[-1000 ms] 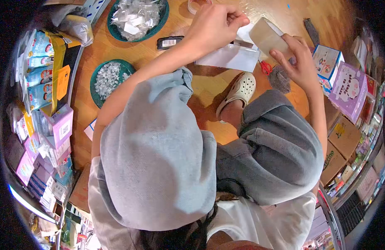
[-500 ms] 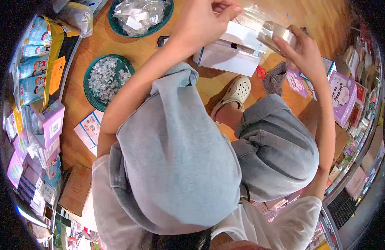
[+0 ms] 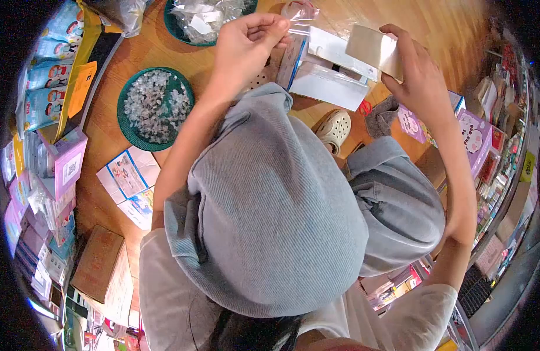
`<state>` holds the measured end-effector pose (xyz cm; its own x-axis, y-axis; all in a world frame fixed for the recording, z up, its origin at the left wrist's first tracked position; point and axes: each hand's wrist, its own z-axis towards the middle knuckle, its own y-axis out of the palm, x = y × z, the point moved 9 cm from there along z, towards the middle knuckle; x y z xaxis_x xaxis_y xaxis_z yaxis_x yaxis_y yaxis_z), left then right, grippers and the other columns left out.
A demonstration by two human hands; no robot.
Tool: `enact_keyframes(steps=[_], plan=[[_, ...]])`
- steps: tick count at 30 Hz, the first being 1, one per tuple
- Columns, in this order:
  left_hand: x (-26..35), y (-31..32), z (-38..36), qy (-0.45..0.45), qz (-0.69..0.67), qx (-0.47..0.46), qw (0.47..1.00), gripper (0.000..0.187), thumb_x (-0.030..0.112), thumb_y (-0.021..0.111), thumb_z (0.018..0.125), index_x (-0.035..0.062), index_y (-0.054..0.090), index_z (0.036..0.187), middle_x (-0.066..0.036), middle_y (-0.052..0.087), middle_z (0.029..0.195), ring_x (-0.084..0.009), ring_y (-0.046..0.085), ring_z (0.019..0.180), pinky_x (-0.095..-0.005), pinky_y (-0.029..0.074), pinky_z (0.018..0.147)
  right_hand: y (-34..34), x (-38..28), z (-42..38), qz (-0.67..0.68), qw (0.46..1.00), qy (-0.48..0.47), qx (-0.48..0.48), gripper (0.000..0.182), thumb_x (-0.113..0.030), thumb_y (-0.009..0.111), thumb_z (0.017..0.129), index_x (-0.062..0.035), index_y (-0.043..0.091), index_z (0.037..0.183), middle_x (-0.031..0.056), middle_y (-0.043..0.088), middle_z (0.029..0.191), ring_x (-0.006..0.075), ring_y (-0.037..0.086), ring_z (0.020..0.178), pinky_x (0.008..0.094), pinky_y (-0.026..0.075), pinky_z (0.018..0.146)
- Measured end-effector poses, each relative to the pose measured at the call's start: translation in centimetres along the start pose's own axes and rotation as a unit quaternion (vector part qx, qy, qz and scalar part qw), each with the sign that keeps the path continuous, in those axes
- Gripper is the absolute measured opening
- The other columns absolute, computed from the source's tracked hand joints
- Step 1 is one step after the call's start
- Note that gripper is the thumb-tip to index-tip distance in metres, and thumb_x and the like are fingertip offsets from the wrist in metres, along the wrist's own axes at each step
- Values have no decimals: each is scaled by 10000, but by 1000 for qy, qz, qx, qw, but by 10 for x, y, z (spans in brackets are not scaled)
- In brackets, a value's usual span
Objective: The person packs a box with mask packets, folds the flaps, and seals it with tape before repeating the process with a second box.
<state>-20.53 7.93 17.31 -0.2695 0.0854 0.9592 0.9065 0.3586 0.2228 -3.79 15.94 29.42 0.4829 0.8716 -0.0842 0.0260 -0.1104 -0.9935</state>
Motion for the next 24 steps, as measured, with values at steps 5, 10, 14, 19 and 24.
enact_keyframes(steps=[5, 10, 14, 19, 24], plan=[[-53, -18, 13, -73, -62, 1, 995, 255, 224, 593, 885, -19, 613, 959, -57, 621, 842, -120, 598, 789, -242, 496, 734, 1, -12, 10, -4, 999, -36, 23, 617, -71, 708, 638, -94, 410, 1178, 131, 529, 983, 347, 536, 939, 408, 441, 818], [-127, -16, 19, -198, -61, -33, 978, 239, 233, 607, 872, -2, 622, 916, -55, 619, 842, -126, 596, 778, -241, 499, 717, 15, -28, 23, 89, 995, -53, -12, 592, -71, 702, 655, -117, 434, 1181, 112, 522, 977, 335, 554, 864, 406, 472, 735], [-164, 0, 17, -246, -64, -55, 966, 275, 270, 616, 862, -3, 629, 892, -46, 624, 833, -122, 592, 749, -228, 493, 693, 26, -34, 38, 91, 992, -58, -59, 516, -136, 710, 681, -107, 495, 1149, 111, 530, 935, 336, 565, 821, 406, 484, 709], [-191, 13, 15, -247, -53, -118, 960, 297, 297, 610, 864, 2, 640, 881, -32, 619, 814, -104, 564, 713, -222, 472, 661, 43, -39, 52, 107, 989, -60, -85, 468, -186, 720, 695, -70, 560, 1119, 134, 544, 921, 352, 571, 827, 408, 485, 736], [-204, 14, 23, -182, -34, -150, 971, 304, 317, 617, 856, 18, 652, 812, -6, 604, 730, -92, 541, 662, -230, 458, 637, 54, -46, 65, 100, 989, -64, -88, 446, -210, 723, 695, -15, 592, 1073, 184, 583, 951, 361, 586, 858, 403, 484, 778]])
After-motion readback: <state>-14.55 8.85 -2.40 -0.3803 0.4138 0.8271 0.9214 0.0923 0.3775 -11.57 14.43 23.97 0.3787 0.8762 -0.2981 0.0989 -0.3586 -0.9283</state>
